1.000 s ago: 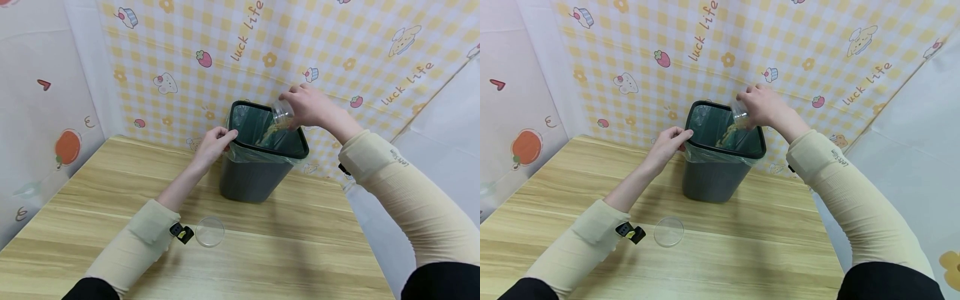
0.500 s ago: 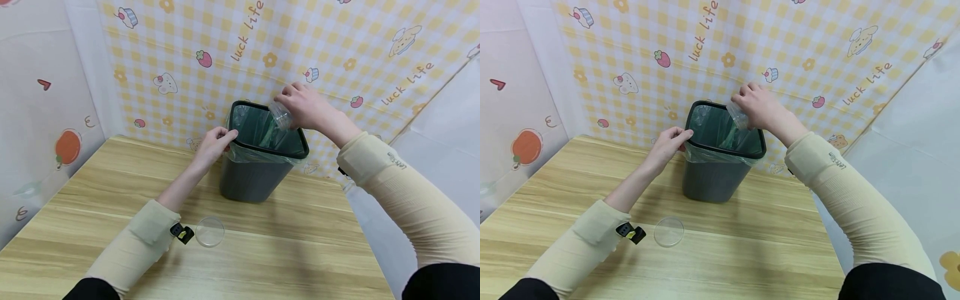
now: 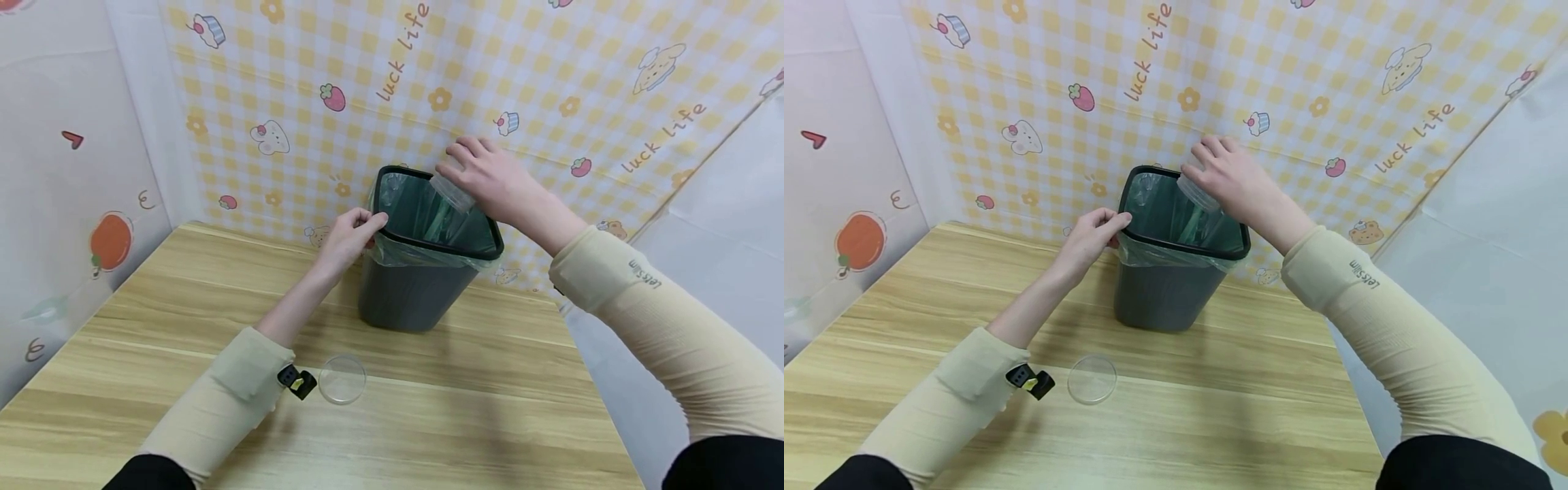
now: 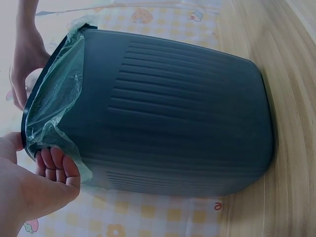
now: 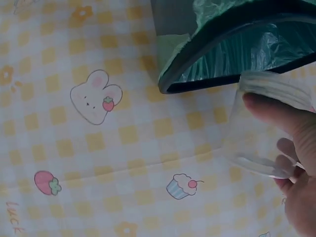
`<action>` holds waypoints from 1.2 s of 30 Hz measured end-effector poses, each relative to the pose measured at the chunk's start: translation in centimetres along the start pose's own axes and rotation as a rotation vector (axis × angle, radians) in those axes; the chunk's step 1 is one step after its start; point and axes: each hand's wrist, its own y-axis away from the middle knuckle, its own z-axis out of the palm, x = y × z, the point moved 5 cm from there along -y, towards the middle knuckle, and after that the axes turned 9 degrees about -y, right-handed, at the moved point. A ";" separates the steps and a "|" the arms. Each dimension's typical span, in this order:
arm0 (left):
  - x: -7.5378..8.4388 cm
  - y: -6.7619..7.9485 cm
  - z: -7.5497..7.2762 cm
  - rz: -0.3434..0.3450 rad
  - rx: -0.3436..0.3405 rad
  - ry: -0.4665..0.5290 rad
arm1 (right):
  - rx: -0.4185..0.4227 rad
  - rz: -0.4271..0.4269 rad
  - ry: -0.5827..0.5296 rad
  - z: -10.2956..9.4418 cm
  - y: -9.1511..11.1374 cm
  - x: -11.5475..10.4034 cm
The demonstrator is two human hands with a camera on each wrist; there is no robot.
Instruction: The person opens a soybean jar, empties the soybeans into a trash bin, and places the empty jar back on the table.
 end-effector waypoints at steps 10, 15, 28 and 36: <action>0.0 -0.1 0.1 0.003 0.005 -0.008 | 0.005 -0.094 0.234 -0.2 0.2 -1.4; 0.2 0.1 0.0 0.003 0.003 -0.006 | 0.010 -0.106 0.282 -0.1 0.4 -1.6; 0.3 0.2 0.1 -0.010 0.002 -0.010 | 0.117 0.137 -0.105 -0.8 1.6 0.2; 0.3 0.2 0.1 -0.009 0.011 -0.009 | 0.145 0.565 -0.616 -0.6 4.6 4.0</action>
